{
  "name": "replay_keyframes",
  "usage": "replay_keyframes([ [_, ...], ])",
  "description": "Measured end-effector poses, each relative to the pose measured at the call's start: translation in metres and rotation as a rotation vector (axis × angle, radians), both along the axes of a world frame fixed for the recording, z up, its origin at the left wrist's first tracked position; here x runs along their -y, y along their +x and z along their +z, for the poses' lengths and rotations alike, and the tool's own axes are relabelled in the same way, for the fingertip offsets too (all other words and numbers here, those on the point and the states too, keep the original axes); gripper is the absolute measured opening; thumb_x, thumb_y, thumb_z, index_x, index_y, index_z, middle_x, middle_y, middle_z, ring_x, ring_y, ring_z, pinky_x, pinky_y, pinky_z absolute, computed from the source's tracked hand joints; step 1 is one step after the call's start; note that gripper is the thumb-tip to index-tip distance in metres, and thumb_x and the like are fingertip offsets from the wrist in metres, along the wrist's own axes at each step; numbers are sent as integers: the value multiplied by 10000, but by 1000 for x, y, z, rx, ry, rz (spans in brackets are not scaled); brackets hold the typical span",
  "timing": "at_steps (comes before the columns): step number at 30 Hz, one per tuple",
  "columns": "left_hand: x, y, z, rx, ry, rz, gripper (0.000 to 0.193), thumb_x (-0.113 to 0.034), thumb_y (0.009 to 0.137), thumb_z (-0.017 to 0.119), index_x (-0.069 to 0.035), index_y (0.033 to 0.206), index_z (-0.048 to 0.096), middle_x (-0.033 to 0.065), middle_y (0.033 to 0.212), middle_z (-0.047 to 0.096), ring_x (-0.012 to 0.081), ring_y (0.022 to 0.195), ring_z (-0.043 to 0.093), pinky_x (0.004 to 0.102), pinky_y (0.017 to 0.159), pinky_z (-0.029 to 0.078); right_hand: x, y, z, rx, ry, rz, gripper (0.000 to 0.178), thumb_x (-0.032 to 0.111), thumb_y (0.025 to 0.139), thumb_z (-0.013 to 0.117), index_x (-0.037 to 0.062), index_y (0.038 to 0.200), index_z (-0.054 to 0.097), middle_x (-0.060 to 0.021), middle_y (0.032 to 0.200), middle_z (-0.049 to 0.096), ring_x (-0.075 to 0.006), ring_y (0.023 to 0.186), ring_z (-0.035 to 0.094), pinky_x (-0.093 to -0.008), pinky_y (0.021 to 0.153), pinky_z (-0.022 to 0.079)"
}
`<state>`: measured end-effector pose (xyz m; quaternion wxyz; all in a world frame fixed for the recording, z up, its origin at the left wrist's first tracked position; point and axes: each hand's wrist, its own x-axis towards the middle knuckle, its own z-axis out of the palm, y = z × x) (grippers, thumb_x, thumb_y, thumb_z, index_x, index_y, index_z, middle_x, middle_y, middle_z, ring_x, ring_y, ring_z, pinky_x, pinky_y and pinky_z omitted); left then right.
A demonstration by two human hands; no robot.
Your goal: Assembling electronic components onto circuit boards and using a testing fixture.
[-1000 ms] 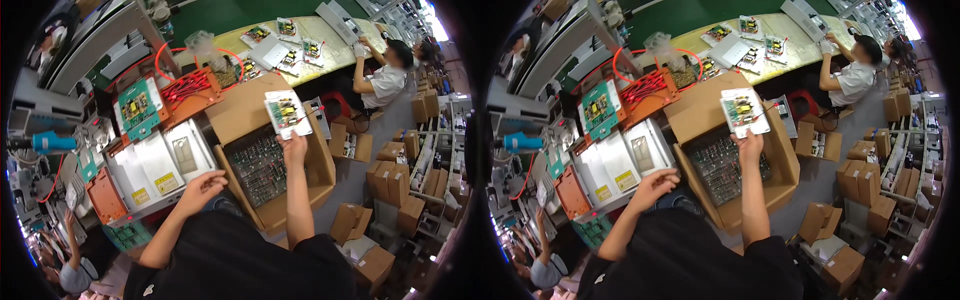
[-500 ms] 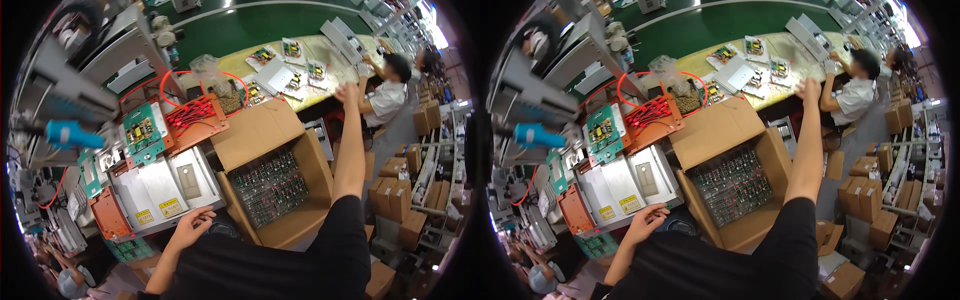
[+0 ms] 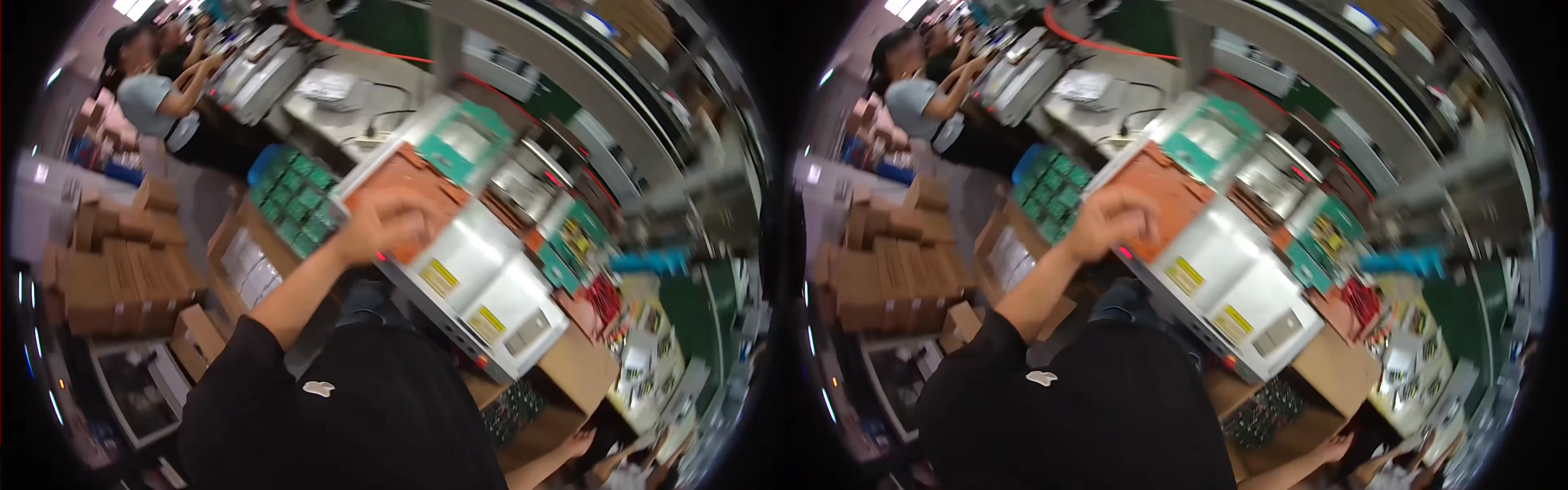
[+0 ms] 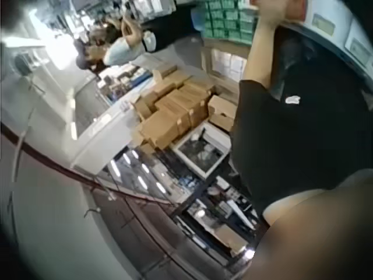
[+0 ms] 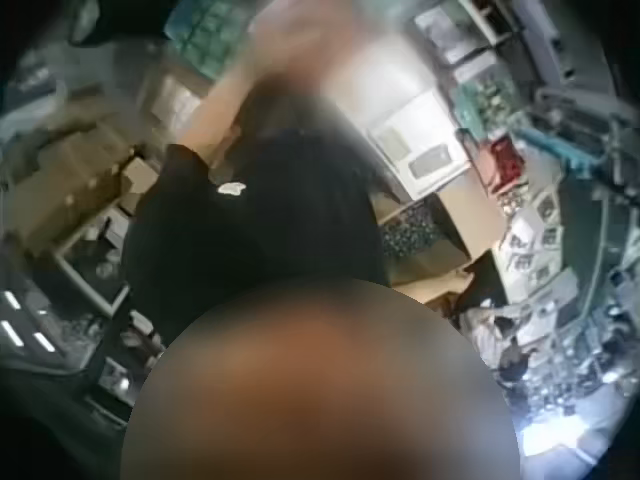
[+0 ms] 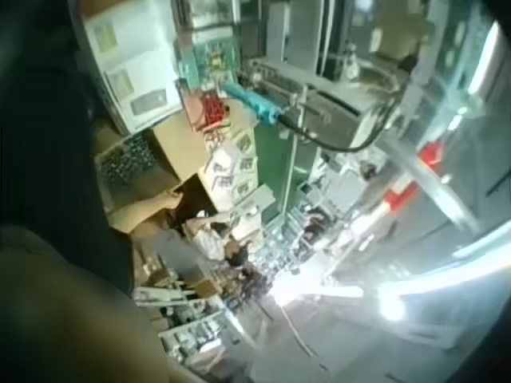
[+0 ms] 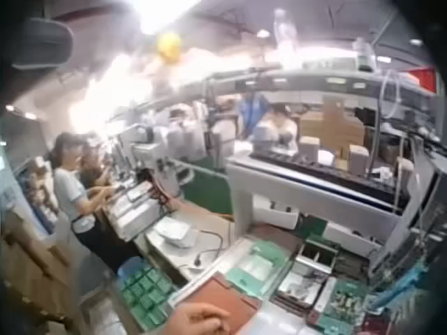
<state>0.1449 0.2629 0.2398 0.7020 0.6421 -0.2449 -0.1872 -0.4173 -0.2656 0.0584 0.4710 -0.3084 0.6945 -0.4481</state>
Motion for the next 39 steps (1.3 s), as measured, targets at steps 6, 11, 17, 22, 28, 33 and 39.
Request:
replay_keyframes([
  [6, -151, 202, -121, 874, 857, 786, 395, 47, 780, 616, -26, 1168, 637, 181, 1193, 616, 356, 1114, 590, 415, 938, 486, -109, 44, -22, -79, 90, 111, 352, 244, 942, 606, 163, 636, 453, 40, 531, 399, -103, 433, 387, -256, 409, 335],
  [11, -200, 304, -199, 1236, 1259, 335, 319, -45, 835, 532, -49, 1137, 636, 170, 1189, 631, 333, 1138, 582, 448, 936, 487, -192, 4, 9, -58, 35, 281, 352, 212, 924, 608, -6, 1187, 693, -63, 940, 696, -163, 790, 639, -304, 596, 473],
  [17, -217, 277, -70, 1378, 978, 394, 333, -6, 848, 637, -48, 1179, 635, 156, 1166, 647, 355, 1016, 645, 409, 827, 522, -224, 5, 80, -267, 15, 280, 213, 162, 994, 534, 23, 1056, 682, 38, 618, 447, -60, 456, 360, -228, 402, 273],
  [22, -129, 209, 11, 1317, 473, 108, 385, 48, 733, 722, -25, 1108, 668, 129, 988, 681, 299, 922, 652, 369, 794, 535, -353, 83, 23, -199, 33, 123, 213, 140, 985, 541, 8, 1098, 664, 21, 643, 465, -71, 476, 391, -230, 423, 324],
  [28, -83, 63, -53, 1159, 327, -554, 306, -32, 776, 634, -16, 1078, 672, 67, 992, 631, 248, 911, 627, 361, 748, 488, -387, 123, 10, -72, 6, 76, 212, 107, 994, 511, 52, 1147, 647, 25, 661, 483, -76, 500, 435, -234, 452, 384],
  [33, -76, 98, -91, 959, 225, -846, 373, -31, 772, 720, -43, 1139, 659, 115, 1007, 634, 308, 896, 617, 388, 776, 505, -420, 121, -1, -60, -27, 56, 194, 122, 993, 536, 61, 1125, 664, 31, 680, 495, -68, 534, 458, -230, 473, 394],
  [39, -115, 140, -55, 954, 620, -570, 337, 6, 898, 623, -58, 1229, 643, 164, 1381, 552, 334, 1278, 526, 395, 1076, 400, -426, 130, -5, -222, -139, 213, 195, 145, 998, 555, 38, 1108, 677, 23, 707, 558, -50, 564, 489, -206, 495, 402],
])
